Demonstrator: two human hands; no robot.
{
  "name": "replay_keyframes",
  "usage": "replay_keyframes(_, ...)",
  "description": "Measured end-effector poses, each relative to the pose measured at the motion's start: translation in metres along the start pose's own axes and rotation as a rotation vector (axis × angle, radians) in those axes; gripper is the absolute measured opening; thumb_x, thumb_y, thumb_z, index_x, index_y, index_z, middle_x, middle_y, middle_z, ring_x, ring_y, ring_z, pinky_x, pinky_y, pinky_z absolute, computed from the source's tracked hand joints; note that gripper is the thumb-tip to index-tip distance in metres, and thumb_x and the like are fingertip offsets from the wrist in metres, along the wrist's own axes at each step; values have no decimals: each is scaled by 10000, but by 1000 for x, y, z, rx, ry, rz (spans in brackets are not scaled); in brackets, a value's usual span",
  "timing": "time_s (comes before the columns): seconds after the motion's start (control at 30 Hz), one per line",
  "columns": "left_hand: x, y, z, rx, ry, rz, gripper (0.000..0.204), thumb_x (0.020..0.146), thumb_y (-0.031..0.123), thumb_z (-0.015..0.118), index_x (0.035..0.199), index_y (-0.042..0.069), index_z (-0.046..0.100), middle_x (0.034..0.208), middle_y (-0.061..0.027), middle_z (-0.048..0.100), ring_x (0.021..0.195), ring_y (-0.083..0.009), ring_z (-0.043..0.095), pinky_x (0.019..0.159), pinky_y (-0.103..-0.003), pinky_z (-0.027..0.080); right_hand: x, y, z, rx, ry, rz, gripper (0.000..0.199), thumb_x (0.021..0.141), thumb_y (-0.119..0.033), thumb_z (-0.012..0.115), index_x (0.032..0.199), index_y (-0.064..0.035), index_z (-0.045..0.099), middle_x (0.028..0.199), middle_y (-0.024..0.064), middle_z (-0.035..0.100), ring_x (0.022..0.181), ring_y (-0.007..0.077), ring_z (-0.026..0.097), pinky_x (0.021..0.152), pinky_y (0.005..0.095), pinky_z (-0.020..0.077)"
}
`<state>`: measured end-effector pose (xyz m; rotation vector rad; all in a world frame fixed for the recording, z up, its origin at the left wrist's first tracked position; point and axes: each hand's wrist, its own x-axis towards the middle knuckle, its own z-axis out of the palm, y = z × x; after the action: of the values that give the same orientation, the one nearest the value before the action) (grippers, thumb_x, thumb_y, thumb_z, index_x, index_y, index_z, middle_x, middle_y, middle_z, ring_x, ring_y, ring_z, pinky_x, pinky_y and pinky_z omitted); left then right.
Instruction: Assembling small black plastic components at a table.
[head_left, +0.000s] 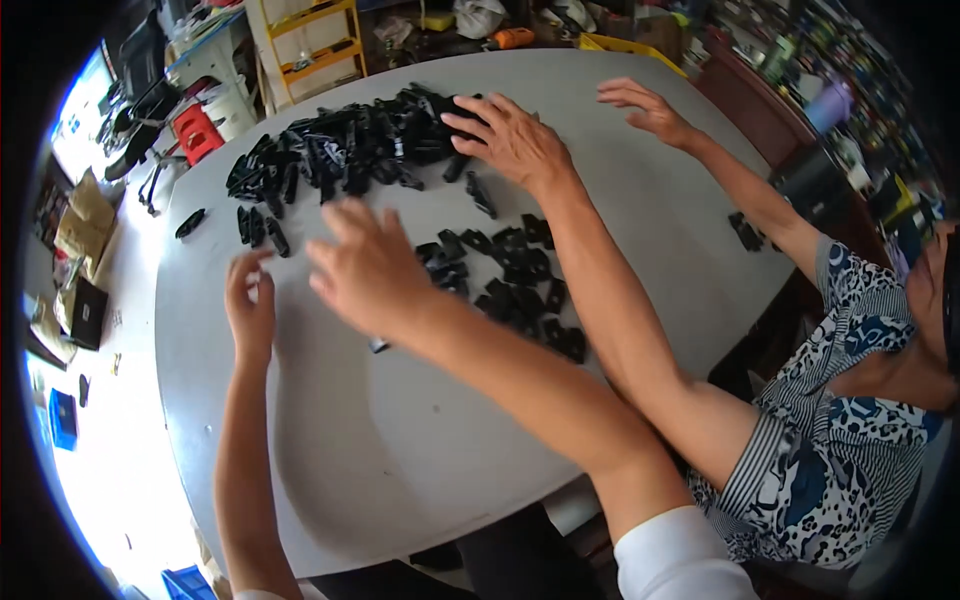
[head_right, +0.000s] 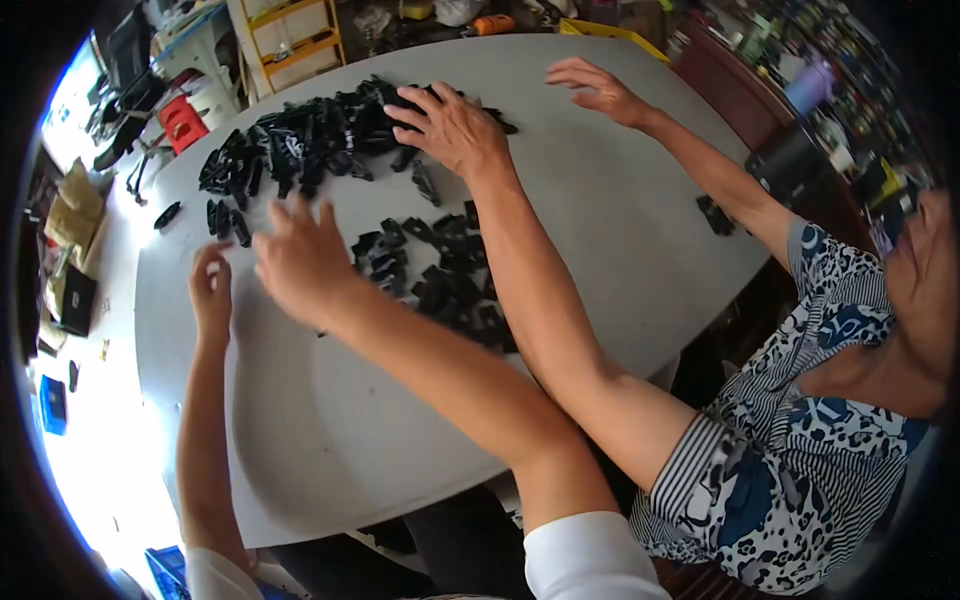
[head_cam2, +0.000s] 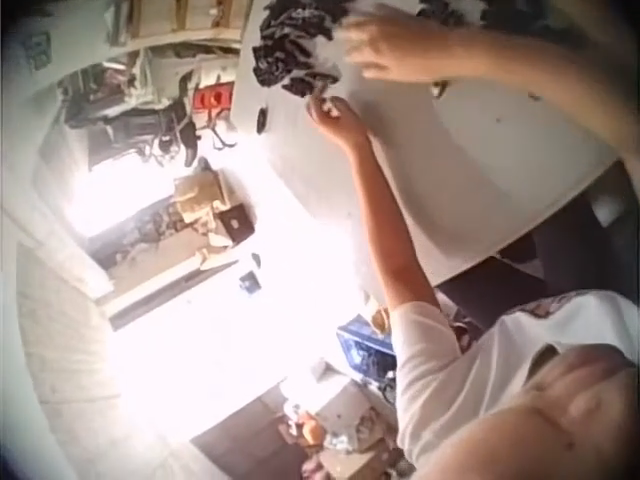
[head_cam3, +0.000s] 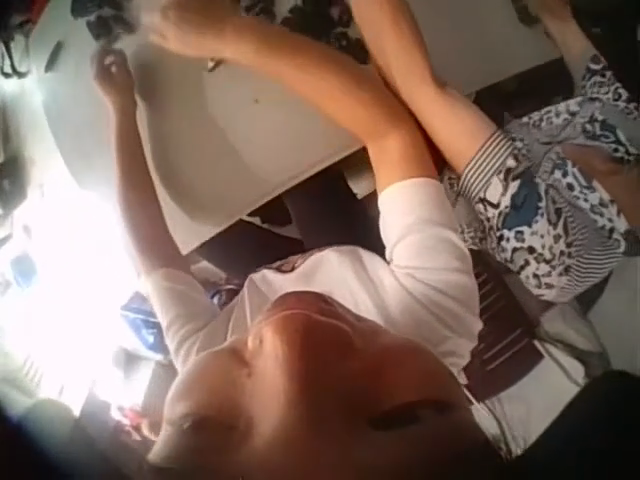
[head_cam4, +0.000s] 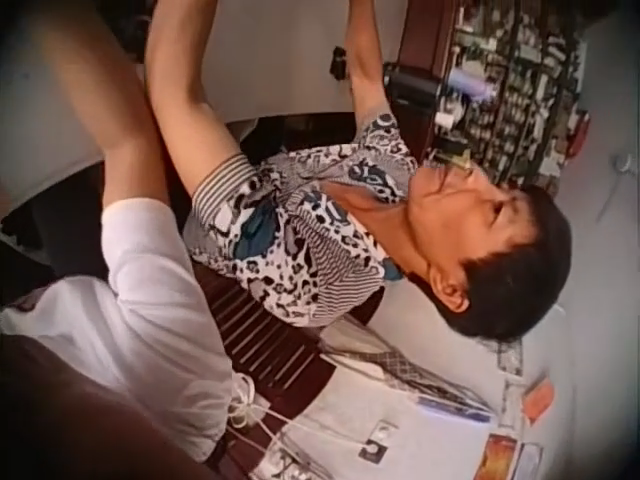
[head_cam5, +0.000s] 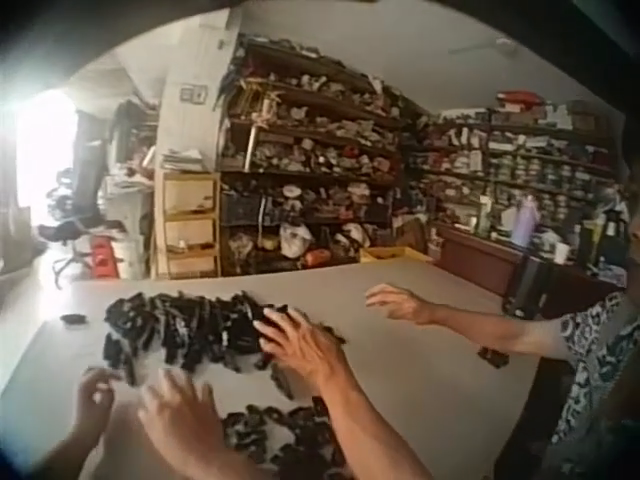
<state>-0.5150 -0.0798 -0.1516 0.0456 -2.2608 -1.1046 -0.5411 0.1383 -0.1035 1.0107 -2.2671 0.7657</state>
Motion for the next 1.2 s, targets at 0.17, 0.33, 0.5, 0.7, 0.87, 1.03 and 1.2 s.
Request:
replay_keyframes(0.17, 95, -55, 29, 498, 144, 229, 366, 880, 305, 639, 1208, 142, 639, 1256, -117, 584, 1156, -317, 529, 991, -403, 415, 96, 87, 47, -127, 20, 185, 354, 819, -364, 665, 1044, -91, 680, 1210, 164, 569, 1129, 349, 548, 924, 490, 446)
replay_keyframes(0.33, 140, -35, 74, 765, -42, 84, 564, 890, 606, 504, 1358, 293, 537, 1478, -98, 423, 1359, -380, 343, 1081, -604, 265, 134, 148, 82, -286, -115, 354, 545, 846, -567, 572, 1244, -198, 620, 1333, 193, 523, 1241, 393, 484, 1027, 506, 389)
replay_keyframes(0.5, 153, -28, 90, 832, -275, 37, 629, 870, 723, 414, 1391, 378, 487, 1537, -53, 351, 1399, -466, 232, 1046, -730, 201, 147, 140, 100, -390, -302, 454, 605, 835, -664, 515, 1337, -329, 551, 1403, 139, 498, 1296, 394, 433, 1076, 547, 320)
replay_keyframes(0.7, 140, -49, 86, 623, -325, 106, 585, 871, 658, 482, 1373, 359, 510, 1521, -26, 376, 1376, -486, 237, 1041, -706, 250, 130, 113, 95, -397, -413, 405, 570, 840, -649, 520, 1329, -358, 551, 1387, 64, 529, 1287, 370, 442, 1064, 574, 309)
replay_keyframes(0.87, 75, -15, 66, 590, -287, 88, 555, 865, 578, 547, 1365, 339, 518, 1507, -23, 393, 1343, -484, 273, 1035, -682, 283, 85, 74, 75, -358, -330, 394, 454, 854, -544, 579, 1240, -310, 629, 1299, 62, 582, 1205, 345, 476, 1045, 581, 276)
replay_keyframes(1.03, 13, -1, 28, 620, -265, 100, 540, 873, 522, 565, 1371, 319, 514, 1505, -37, 396, 1332, -480, 284, 1046, -638, 292, 41, 26, 74, -213, -289, 384, 407, 850, -476, 614, 1214, -298, 649, 1314, 72, 564, 1131, 337, 528, 992, 521, 371)
replay_keyframes(1.2, -45, 18, -8, 593, -264, 129, 515, 891, 470, 569, 1375, 306, 512, 1511, -47, 386, 1334, -474, 283, 1068, -601, 276, -1, -21, 65, -114, -178, 322, 374, 843, -402, 644, 1189, -261, 666, 1331, 84, 545, 1097, 332, 542, 959, 464, 399)
